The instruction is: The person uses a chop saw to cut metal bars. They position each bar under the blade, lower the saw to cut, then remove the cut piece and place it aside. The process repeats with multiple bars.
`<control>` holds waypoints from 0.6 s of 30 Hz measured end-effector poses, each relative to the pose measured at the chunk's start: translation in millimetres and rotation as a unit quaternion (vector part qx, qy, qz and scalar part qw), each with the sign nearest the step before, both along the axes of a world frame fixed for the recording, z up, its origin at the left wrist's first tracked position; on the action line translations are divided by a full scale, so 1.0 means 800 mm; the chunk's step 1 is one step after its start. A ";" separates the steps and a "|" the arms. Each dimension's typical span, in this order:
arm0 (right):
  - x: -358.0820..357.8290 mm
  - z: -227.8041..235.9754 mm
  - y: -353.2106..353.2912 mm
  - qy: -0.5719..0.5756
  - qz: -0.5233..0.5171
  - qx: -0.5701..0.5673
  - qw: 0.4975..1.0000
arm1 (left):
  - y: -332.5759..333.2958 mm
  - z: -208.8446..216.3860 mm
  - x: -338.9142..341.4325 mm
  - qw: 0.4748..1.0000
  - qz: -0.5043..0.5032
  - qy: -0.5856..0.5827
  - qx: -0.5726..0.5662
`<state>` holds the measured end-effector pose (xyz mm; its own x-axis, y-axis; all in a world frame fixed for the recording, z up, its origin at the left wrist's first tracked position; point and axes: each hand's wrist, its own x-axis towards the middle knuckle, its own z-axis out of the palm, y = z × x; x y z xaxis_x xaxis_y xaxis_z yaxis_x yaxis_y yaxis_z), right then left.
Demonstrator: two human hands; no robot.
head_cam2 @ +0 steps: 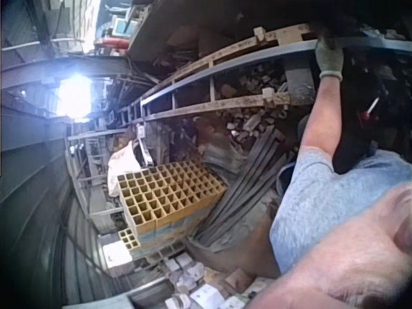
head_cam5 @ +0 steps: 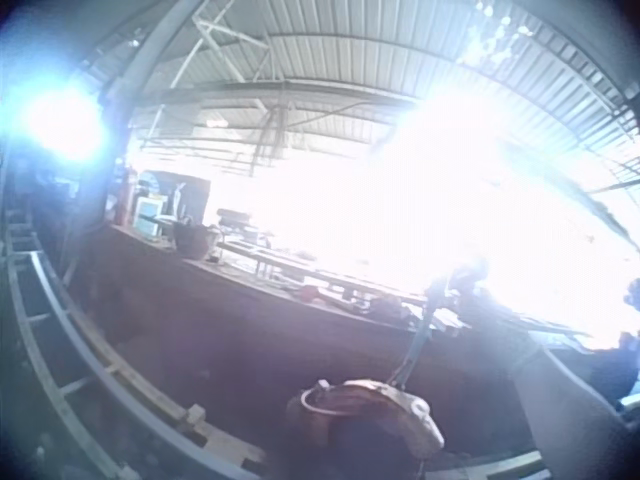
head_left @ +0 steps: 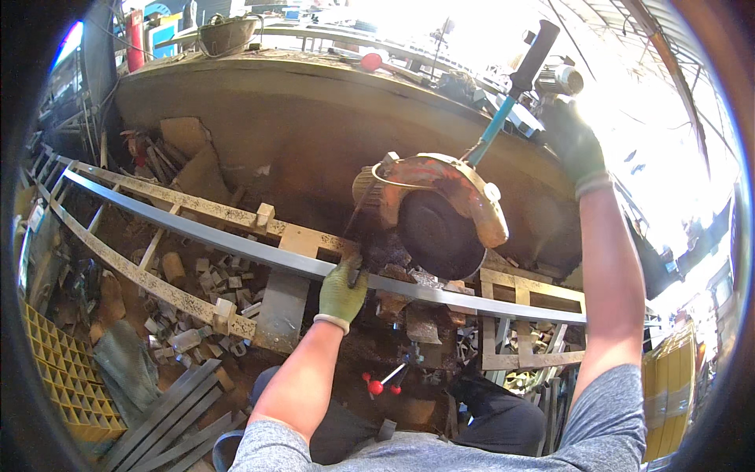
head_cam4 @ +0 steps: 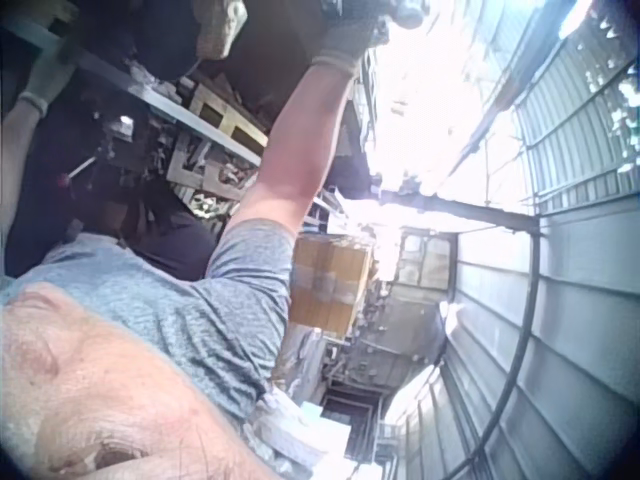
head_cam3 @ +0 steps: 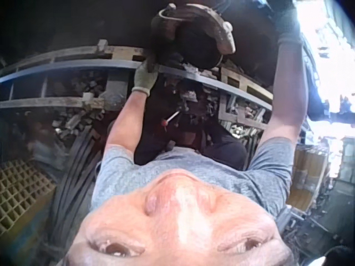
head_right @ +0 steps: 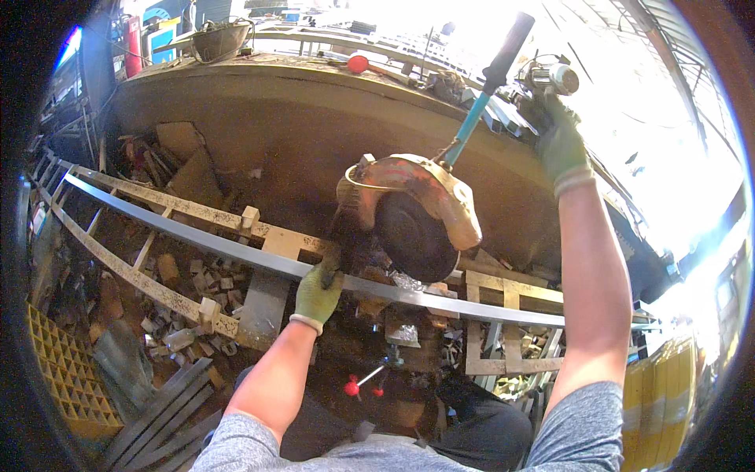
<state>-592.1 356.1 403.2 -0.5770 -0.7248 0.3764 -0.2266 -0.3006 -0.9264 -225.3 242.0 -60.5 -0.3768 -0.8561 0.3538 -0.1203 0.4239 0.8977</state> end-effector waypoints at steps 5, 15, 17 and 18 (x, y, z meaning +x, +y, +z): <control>-0.021 0.089 -0.111 0.038 0.027 -0.063 0.997 | -0.001 0.011 0.011 0.998 -0.012 -0.059 -0.002; -0.086 0.128 -0.171 0.048 0.131 -0.069 0.988 | -0.004 0.012 0.003 0.997 -0.018 -0.074 -0.028; -0.063 0.126 -0.156 0.453 -0.197 0.061 0.867 | -0.001 0.013 0.001 0.995 -0.015 -0.088 -0.046; -0.048 0.122 -0.151 0.463 -0.203 0.082 0.859 | 0.000 0.012 0.001 0.995 -0.011 -0.084 -0.059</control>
<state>-630.1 235.1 500.7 -0.3028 -0.6226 0.7216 -0.9445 0.0948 -0.3146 -224.9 241.8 -50.5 -0.4569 -0.8029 0.3829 -0.2534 0.5301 0.8092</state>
